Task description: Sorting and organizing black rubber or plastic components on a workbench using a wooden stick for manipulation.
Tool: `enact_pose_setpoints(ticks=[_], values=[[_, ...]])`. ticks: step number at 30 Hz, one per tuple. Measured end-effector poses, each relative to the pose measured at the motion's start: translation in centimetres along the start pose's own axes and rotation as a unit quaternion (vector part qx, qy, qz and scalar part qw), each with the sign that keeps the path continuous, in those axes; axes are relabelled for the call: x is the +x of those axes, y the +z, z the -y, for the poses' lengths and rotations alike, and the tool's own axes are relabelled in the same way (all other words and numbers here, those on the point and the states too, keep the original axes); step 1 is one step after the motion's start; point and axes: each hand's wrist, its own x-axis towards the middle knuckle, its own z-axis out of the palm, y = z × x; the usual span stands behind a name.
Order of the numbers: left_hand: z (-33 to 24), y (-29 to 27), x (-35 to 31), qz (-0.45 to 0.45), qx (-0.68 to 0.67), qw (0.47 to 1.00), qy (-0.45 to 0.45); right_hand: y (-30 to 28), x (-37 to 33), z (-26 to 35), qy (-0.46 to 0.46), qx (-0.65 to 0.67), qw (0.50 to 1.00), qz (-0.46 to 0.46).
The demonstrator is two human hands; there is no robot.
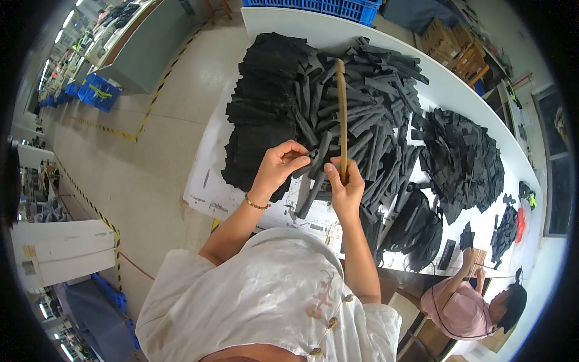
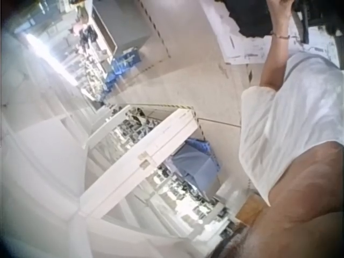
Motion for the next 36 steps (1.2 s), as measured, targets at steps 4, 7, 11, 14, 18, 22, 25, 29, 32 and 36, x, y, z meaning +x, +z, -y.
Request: enact_pose_setpoints(ticks=[4, 7, 11, 14, 18, 22, 25, 29, 32, 36], values=[[0.1, 0.5, 0.0, 0.027, 0.075, 0.996, 0.028, 0.1, 1.3, 1.2, -0.109, -0.104, 0.988, 0.032], [0.2, 0.7, -0.5, 0.025, 0.109, 0.994, 0.005, 0.5, 2.6, 0.5, -0.227, -0.084, 0.969, 0.052], [1.9, -0.4, -1.7, -0.029, 0.096, 0.994, -0.034, -1.2, 3.6, 4.2, 0.017, 0.391, 0.919, 0.04], [2.0, -0.2, -1.9, -0.073, 0.026, 0.996, -0.037, -1.7, 2.8, 1.6, -0.003, 0.103, 0.994, 0.02], [2.3, 0.6, -1.8, -0.066, -0.049, 0.996, -0.035, 1.0, 1.0, -3.1, 0.027, -0.001, 0.996, 0.085], [1.9, 0.2, -1.3, -0.062, -0.132, 0.981, -0.13, 0.8, 0.7, -3.5, 0.093, 0.0, 0.992, 0.088], [2.4, -0.3, -0.3, -0.084, -0.189, 0.974, -0.092, 1.1, 0.4, -2.9, 0.075, 0.018, 0.99, 0.12], [4.2, 1.4, -0.4, -0.203, -0.298, 0.922, -0.139, 1.6, 0.1, -2.8, 0.077, 0.049, 0.99, 0.109], [3.5, 1.3, -0.7, -0.147, -0.24, 0.955, -0.09, 1.7, 0.0, -3.7, 0.071, 0.058, 0.991, 0.097], [2.5, 1.2, -1.4, -0.118, -0.105, 0.986, -0.055, 1.0, 0.5, -3.0, 0.059, 0.082, 0.993, 0.065]])
